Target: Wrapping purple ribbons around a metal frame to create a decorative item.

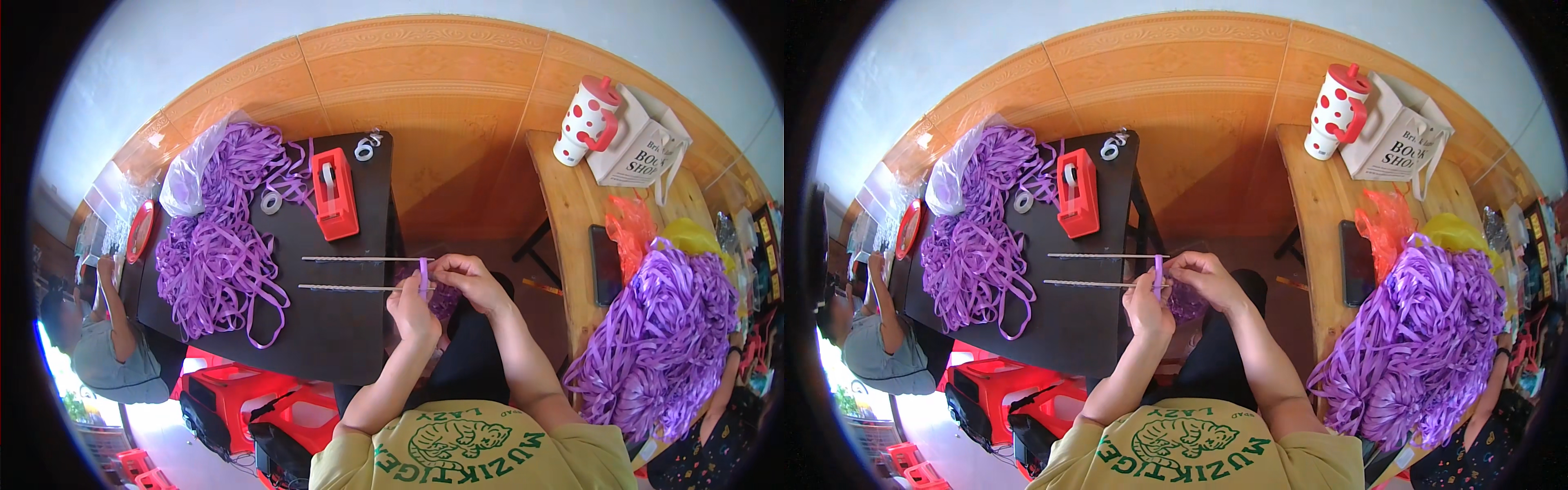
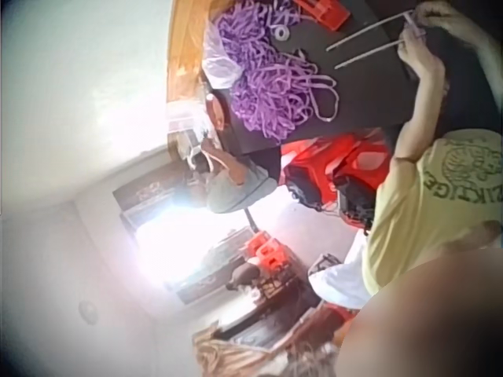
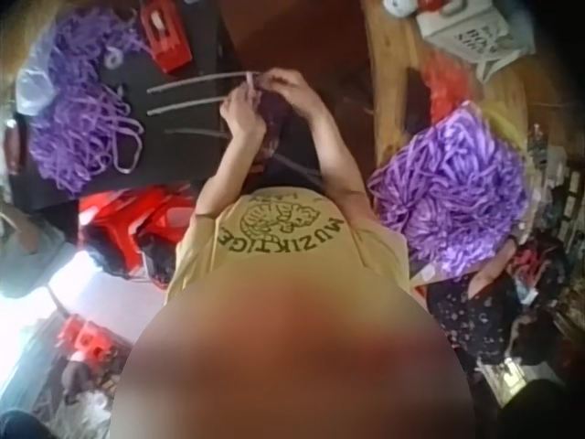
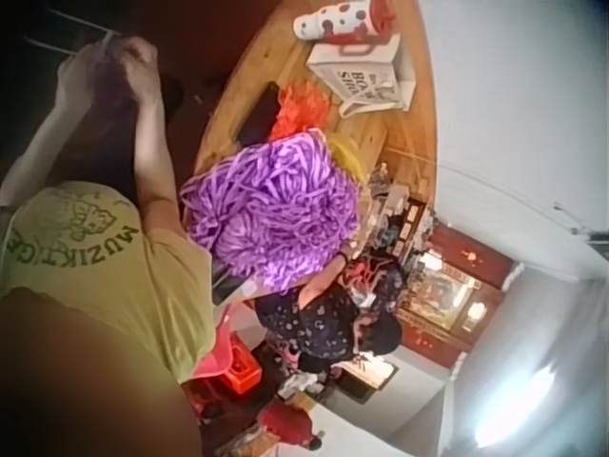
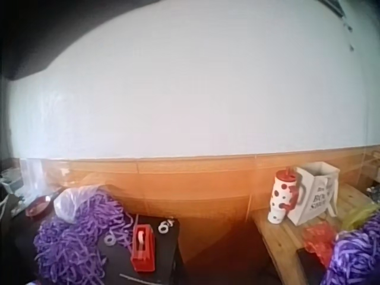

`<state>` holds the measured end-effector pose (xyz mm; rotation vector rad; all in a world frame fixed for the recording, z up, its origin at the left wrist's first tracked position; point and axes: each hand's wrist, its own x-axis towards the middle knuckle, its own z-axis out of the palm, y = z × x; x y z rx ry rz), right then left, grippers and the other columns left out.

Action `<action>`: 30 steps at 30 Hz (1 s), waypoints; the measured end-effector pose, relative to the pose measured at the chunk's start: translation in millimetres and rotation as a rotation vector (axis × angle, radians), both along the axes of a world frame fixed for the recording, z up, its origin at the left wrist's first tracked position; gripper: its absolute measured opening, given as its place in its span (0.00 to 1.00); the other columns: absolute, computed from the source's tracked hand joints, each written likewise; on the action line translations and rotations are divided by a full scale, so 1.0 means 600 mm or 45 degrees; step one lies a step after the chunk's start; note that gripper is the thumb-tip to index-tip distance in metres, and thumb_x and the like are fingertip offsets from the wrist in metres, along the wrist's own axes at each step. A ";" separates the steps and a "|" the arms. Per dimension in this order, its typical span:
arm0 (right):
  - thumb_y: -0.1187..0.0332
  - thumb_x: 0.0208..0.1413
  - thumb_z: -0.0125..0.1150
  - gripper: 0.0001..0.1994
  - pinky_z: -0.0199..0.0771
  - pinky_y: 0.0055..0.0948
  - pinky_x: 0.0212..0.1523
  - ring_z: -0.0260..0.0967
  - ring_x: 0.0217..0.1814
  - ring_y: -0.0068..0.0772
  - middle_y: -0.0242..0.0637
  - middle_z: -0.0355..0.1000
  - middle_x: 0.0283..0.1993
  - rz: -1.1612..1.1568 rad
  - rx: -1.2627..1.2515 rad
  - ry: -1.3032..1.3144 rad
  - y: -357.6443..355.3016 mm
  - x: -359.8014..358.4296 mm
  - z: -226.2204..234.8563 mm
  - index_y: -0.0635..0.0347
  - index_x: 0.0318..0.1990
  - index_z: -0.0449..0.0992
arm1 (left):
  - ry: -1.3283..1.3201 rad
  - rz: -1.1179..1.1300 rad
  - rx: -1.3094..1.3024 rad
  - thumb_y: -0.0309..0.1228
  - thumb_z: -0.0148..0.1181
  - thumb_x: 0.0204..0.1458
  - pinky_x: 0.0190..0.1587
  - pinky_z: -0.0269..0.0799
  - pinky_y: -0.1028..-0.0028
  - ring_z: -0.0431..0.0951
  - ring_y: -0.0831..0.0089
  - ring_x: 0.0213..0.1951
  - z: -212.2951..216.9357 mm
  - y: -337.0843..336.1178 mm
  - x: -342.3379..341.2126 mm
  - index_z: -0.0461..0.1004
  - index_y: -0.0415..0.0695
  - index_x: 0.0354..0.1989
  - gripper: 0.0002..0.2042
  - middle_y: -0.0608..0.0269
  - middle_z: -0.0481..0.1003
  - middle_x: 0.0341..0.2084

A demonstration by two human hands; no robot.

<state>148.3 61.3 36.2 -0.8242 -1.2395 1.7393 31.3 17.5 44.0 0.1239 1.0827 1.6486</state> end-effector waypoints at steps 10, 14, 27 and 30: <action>0.74 0.55 0.58 0.07 0.69 0.22 0.45 0.70 0.41 0.21 0.32 0.74 0.40 0.352 -0.135 0.120 0.035 -0.014 -0.031 0.64 0.41 0.76 | -0.118 -0.127 0.088 0.26 0.53 0.53 0.39 0.68 0.71 0.74 0.70 0.32 0.005 -0.034 -0.015 0.72 0.39 0.30 0.04 0.60 0.75 0.28; 0.74 0.53 0.58 0.10 0.69 0.24 0.47 0.71 0.44 0.25 0.37 0.75 0.43 0.458 -0.154 0.181 0.047 -0.019 -0.031 0.65 0.44 0.76 | -0.192 -0.138 0.141 0.25 0.54 0.53 0.41 0.68 0.72 0.76 0.69 0.34 0.010 -0.036 -0.013 0.74 0.37 0.32 0.05 0.57 0.76 0.31; 0.74 0.49 0.60 0.10 0.69 0.26 0.48 0.71 0.44 0.28 0.42 0.75 0.44 0.495 -0.101 0.091 0.062 -0.037 -0.017 0.67 0.40 0.77 | -0.280 0.017 0.373 0.23 0.56 0.52 0.48 0.67 0.71 0.75 0.71 0.37 -0.019 -0.035 -0.004 0.76 0.36 0.33 0.04 0.57 0.77 0.33; 0.75 0.50 0.58 0.09 0.69 0.24 0.46 0.71 0.42 0.25 0.39 0.76 0.40 0.237 -0.013 -0.188 0.070 -0.030 -0.011 0.67 0.39 0.77 | -0.226 0.017 0.403 0.23 0.57 0.52 0.49 0.67 0.72 0.75 0.71 0.37 -0.022 -0.035 -0.004 0.77 0.36 0.33 0.05 0.58 0.77 0.33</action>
